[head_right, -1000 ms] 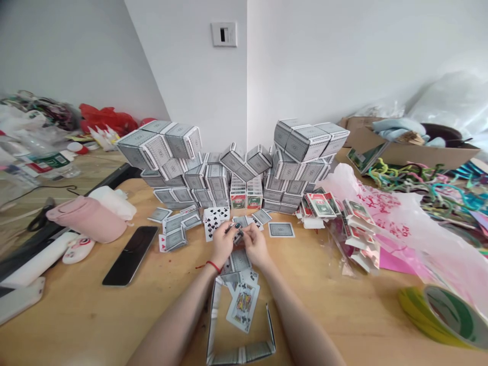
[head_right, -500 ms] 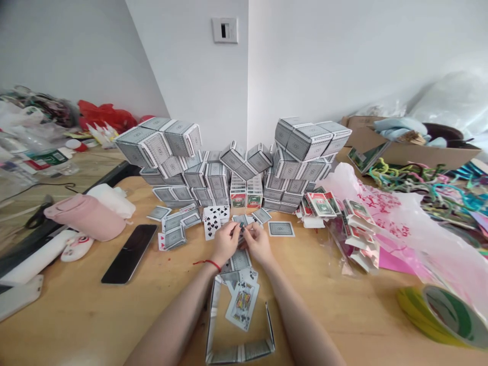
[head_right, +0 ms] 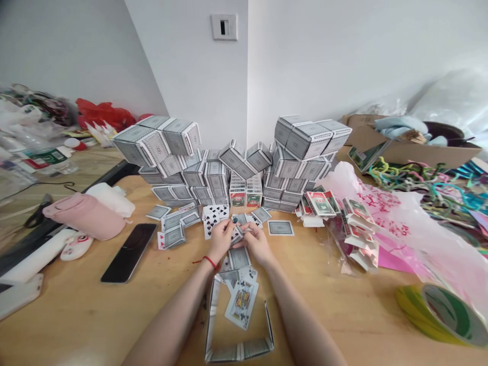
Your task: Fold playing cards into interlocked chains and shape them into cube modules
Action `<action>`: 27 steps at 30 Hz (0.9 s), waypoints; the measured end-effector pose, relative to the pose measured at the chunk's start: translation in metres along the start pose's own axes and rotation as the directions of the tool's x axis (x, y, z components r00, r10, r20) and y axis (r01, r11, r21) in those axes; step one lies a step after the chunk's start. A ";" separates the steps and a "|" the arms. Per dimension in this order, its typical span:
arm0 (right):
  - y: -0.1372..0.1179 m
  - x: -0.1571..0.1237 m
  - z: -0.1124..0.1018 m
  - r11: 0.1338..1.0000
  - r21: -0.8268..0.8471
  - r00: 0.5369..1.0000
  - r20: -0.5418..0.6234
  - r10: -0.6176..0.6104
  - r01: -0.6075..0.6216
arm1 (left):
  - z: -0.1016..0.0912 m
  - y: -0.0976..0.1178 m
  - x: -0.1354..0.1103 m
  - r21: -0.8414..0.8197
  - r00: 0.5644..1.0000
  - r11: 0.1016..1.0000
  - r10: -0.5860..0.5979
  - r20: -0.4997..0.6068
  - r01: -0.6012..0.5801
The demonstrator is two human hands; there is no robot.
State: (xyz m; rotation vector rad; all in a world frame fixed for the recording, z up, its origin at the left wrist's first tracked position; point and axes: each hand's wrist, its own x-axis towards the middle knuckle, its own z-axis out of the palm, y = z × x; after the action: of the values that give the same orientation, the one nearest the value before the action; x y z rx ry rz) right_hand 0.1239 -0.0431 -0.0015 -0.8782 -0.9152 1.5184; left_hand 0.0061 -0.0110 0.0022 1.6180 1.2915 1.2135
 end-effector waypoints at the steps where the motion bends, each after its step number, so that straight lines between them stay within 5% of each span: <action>1: -0.001 -0.001 0.000 1.000 0.006 1.000 0.007 0.002 -0.002 | 0.000 0.000 0.001 -0.014 1.000 1.000 -0.005 0.012 0.005; 7: 0.002 0.002 -0.004 0.967 -0.225 0.976 -0.156 -0.154 0.116 | -0.001 0.003 0.000 0.018 0.981 0.982 0.186 0.049 -0.187; 12: 0.007 0.002 -0.012 0.725 -0.652 0.883 -0.179 -0.434 0.224 | -0.005 0.003 -0.001 0.115 0.927 0.920 0.368 0.078 -0.375; 17: 0.005 -0.001 -0.011 0.599 -0.779 0.859 -0.167 -0.483 0.185 | -0.004 -0.001 -0.003 0.222 0.921 0.893 0.377 0.103 -0.391; 27: 0.004 0.003 -0.017 0.628 -0.769 0.861 -0.233 -0.452 0.122 | -0.002 -0.005 -0.003 0.222 0.952 0.926 0.296 0.081 -0.307</action>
State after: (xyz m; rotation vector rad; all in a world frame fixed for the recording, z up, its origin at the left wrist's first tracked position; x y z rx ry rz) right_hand 0.1369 -0.0394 -0.0125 -1.4736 -1.3013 0.5815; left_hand 0.0029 -0.0132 -0.0026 2.0633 1.2222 1.2298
